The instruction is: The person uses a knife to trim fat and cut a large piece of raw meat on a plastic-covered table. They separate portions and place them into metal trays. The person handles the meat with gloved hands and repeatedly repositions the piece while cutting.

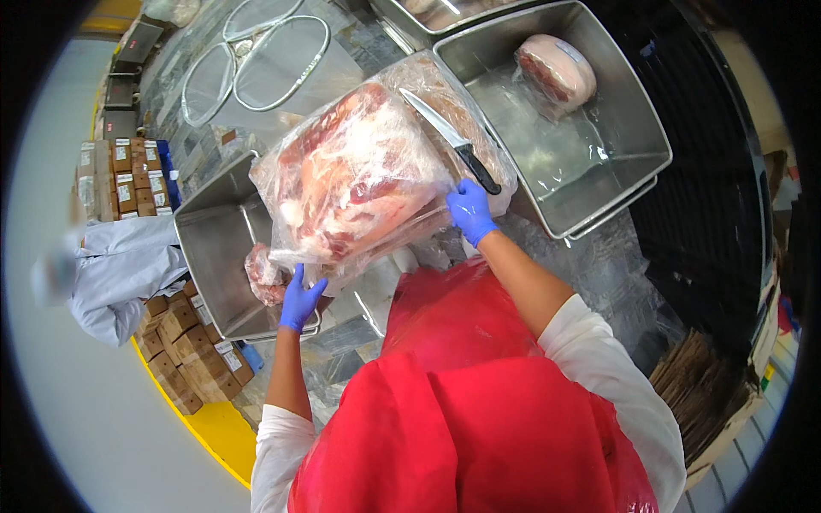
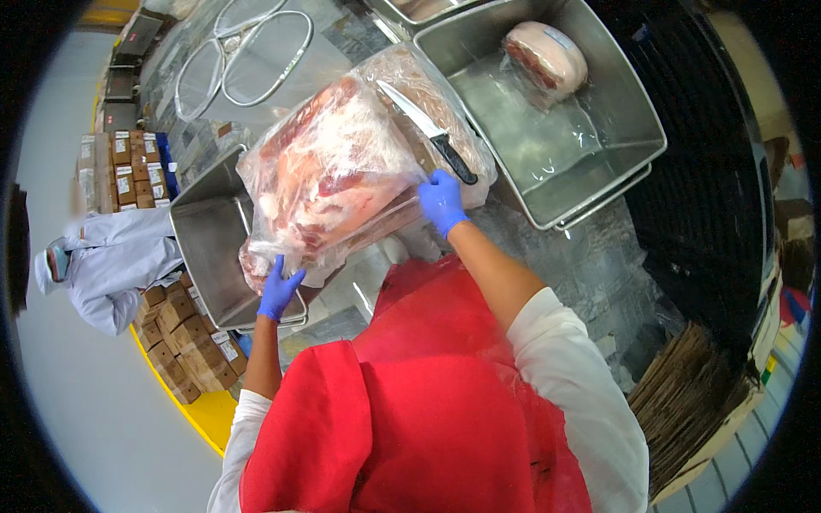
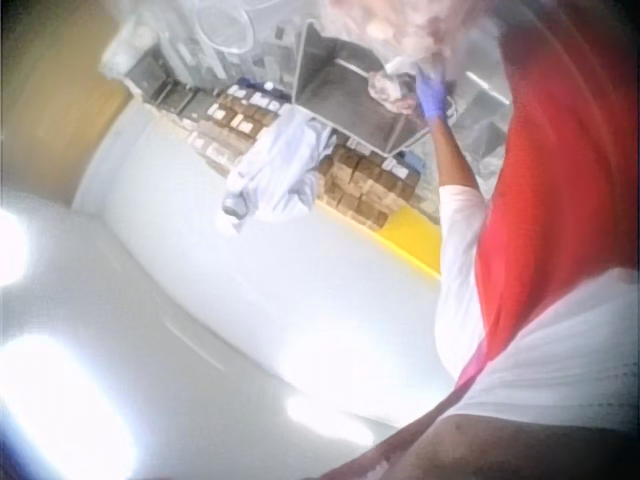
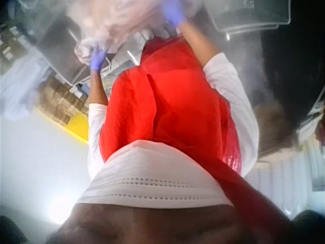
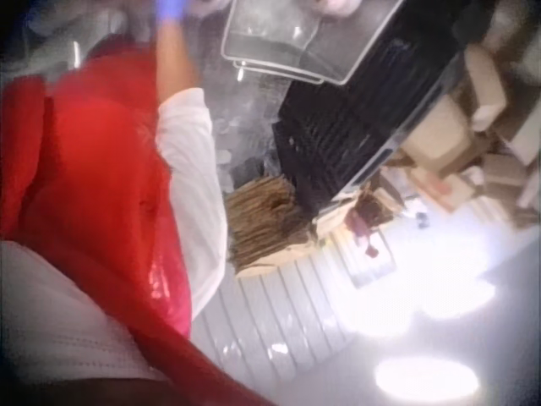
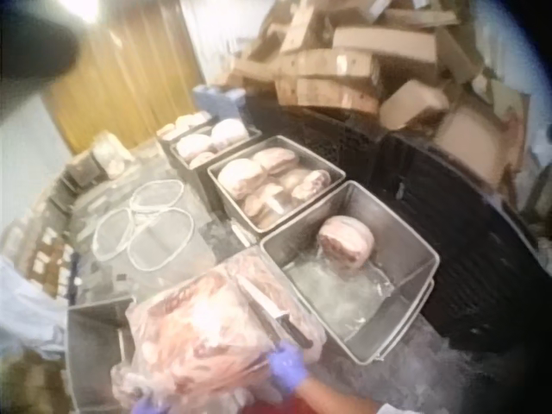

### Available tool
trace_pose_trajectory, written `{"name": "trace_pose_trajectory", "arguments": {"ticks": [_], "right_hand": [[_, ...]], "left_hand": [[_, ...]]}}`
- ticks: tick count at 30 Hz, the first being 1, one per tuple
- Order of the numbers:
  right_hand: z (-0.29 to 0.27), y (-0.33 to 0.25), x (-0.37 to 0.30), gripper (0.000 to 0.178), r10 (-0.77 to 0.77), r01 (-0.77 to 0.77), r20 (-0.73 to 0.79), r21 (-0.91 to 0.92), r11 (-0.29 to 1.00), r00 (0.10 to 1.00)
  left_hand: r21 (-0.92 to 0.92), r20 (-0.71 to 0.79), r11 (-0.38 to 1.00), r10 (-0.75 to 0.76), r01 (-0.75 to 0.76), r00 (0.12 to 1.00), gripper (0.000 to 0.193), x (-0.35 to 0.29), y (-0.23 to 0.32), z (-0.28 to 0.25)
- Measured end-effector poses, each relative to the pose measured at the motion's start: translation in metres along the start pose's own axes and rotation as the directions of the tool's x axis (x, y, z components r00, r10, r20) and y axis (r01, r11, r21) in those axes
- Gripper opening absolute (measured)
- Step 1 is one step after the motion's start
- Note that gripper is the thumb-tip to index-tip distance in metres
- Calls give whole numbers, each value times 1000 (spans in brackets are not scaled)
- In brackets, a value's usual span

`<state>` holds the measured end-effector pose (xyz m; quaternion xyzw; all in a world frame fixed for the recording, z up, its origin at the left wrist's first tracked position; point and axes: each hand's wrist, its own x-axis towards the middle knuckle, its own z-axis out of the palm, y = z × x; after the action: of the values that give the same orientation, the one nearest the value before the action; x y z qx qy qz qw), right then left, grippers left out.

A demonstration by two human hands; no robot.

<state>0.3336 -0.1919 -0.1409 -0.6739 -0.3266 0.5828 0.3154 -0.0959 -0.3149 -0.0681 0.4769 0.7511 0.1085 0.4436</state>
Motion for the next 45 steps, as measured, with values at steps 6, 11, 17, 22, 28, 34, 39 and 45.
{"name": "trace_pose_trajectory", "arguments": {"ticks": [6, 11, 17, 22, 28, 34, 39, 45], "right_hand": [[12, -9, -58, 14, 129, -117, -45, 198, 973, 991], [20, -4, -78, 20, -518, 437, -74, -445, 782, 852], [34, 13, -92, 16, 303, -233, -105, 424, 875, 947], [29, -19, -100, 3, -794, 625, -220, -513, 589, 567], [14, -7, -101, 4, -595, 463, -420, -379, 801, 686], [38, -82, -121, 18, -937, 651, 142, -751, 108, 319], [40, -92, -77, 11, -940, 750, 191, -655, 93, 284], [-43, -40, -12, 11, -337, 326, -531, -118, 938, 777]], "left_hand": [[-483, 582, 720, -161, 498, 797, 76, 10, 88, 43], [-801, 509, 380, 23, 463, 860, 45, 49, 76, 85], [-738, 493, 523, -14, 427, 870, 33, 75, 49, 72], [-831, 464, 423, 171, 361, 869, 37, 52, 69, 45], [-802, 394, 496, 18, 333, 919, 37, 80, 40, 43], [-953, 191, 248, 45, 174, 981, 41, 104, 18, 0], [-909, 109, 413, 105, 57, 989, 42, 129, 12, 10], [-974, 199, 131, 96, 186, 975, 41, 167, 21, 17]]}}
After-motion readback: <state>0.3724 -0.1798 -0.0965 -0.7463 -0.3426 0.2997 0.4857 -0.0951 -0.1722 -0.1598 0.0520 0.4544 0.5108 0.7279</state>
